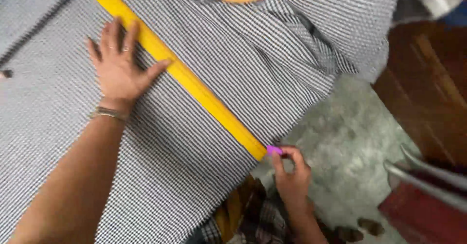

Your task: Measuring and marking a checkered fabric using a ruler, tape measure, and tailor's chalk on a work table in a sewing environment.

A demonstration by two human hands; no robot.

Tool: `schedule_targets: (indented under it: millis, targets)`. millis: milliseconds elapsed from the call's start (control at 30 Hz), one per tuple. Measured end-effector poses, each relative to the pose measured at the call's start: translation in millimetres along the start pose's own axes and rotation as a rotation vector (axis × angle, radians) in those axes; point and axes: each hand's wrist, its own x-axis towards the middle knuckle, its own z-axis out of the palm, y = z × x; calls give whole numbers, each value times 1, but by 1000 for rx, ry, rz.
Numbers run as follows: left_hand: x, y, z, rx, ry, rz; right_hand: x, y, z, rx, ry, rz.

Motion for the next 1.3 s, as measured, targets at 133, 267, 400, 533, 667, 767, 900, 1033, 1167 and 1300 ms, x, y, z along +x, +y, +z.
schedule_targets:
  millis: [133,267,400,533,667,767,900,1033,1167,1300]
  targets:
    - [2,6,-4,6,-10,-9,-13,-13,-3,109,6,60]
    - [0,10,-5,13,-98,-79,-31,-9,-1,257,-18,174]
    - [1,9,-4,19,-111,-83,-30,-13,1,355,-68,190]
    - [0,8,-4,25,-119,-58,-29,-10,2,388,-100,207]
    - [0,7,-1,7,-112,-38,-29,1,5,442,-85,203]
    - [1,6,-5,-3,-162,-42,-27,-1,4,484,-61,236]
    - [7,6,-10,65,-252,25,-24,0,2,483,-85,233]
    - [14,14,-17,104,-393,-84,-24,0,2,613,-82,331]
    - [13,11,-18,89,-368,-38,-23,-19,-4,637,-93,619]
    - [11,2,-13,35,-348,-28,-29,-23,-3,584,-151,743]
